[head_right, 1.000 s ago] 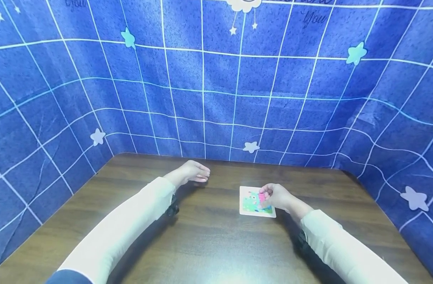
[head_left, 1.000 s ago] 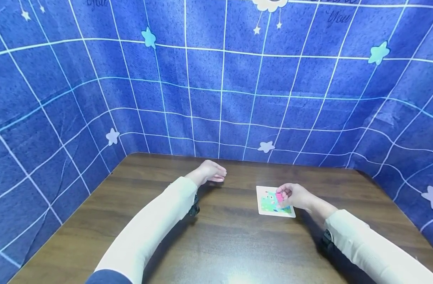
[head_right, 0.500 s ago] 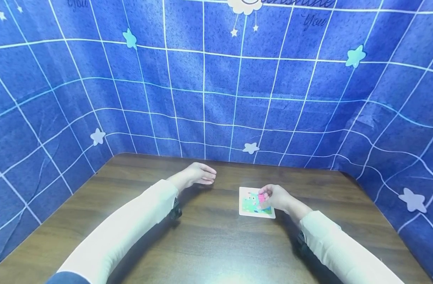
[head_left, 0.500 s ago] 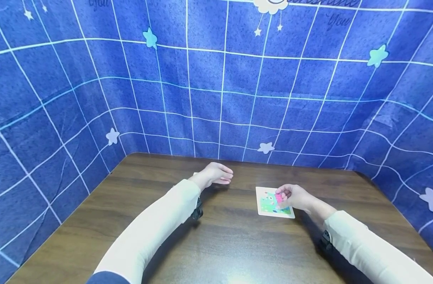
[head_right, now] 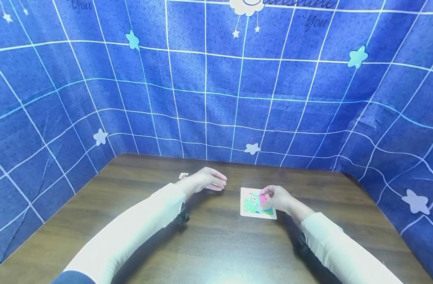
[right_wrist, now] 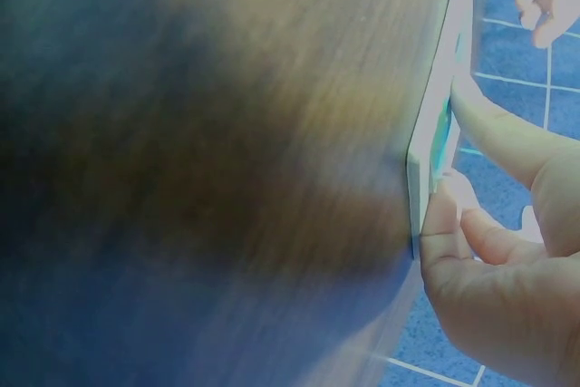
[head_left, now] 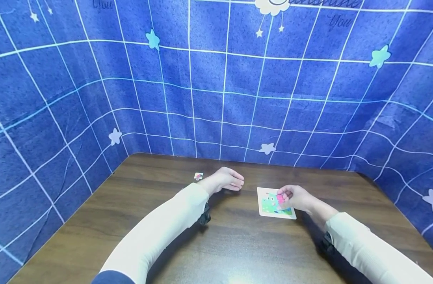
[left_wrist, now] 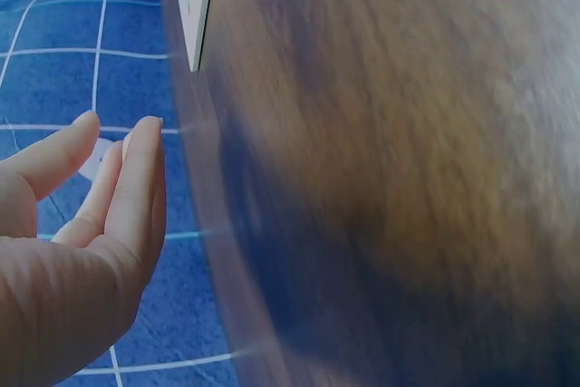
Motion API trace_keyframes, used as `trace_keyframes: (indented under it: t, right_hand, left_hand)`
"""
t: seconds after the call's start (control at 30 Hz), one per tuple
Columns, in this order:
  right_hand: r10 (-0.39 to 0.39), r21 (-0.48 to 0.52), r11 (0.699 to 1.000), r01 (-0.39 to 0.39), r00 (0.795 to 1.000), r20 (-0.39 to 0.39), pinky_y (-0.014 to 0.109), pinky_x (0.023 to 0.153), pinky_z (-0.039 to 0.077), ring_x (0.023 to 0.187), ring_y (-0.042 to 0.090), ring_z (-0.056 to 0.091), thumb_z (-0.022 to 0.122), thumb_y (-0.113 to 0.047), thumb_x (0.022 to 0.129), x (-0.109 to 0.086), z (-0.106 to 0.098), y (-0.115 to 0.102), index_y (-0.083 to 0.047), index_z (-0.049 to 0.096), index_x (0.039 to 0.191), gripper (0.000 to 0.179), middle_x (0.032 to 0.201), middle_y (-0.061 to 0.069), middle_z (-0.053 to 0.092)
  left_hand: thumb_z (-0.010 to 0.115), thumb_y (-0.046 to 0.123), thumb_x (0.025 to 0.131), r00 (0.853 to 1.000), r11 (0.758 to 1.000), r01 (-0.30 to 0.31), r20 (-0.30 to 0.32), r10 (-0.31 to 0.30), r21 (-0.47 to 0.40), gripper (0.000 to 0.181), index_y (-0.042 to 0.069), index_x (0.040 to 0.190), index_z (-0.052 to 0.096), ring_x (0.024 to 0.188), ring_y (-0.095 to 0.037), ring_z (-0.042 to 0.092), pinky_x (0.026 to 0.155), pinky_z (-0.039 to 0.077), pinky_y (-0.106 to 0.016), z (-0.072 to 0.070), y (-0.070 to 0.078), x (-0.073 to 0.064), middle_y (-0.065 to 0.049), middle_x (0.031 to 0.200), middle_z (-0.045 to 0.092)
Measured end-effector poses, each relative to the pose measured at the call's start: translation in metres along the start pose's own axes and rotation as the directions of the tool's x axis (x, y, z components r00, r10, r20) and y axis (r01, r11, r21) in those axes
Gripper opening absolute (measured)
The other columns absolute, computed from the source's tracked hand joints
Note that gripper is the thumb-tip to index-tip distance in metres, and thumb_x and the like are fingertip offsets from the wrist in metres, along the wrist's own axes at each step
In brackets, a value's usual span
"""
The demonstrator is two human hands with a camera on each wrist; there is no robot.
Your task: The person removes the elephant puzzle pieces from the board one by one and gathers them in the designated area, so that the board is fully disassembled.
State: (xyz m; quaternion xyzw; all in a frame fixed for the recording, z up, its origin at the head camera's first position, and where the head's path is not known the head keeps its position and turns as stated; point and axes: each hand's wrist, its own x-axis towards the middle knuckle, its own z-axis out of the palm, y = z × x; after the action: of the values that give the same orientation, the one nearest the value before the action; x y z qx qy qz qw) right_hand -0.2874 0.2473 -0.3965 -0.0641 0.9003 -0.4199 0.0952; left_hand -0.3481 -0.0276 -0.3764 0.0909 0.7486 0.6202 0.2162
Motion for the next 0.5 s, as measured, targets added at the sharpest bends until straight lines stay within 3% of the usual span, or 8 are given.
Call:
trace_keyframes:
  t: [0.5]
  right_hand:
    - [-0.009,0.014,1.000,0.009,1.000,0.004,0.022,0.066,0.045,0.082,0.018,0.050,0.083,0.002,0.067,-0.002,-0.001,0.000,0.008,0.059,0.112,0.051,0.088,0.009,0.055]
  left_hand:
    - [0.064,-0.010,0.084,0.999,1.000,0.005,0.043,-0.005,0.007,0.028,-0.011,0.112,0.065,0.105,-0.035,0.067,0.082,0.060,-0.031,0.035,0.004,0.004,-0.024,0.112,0.069]
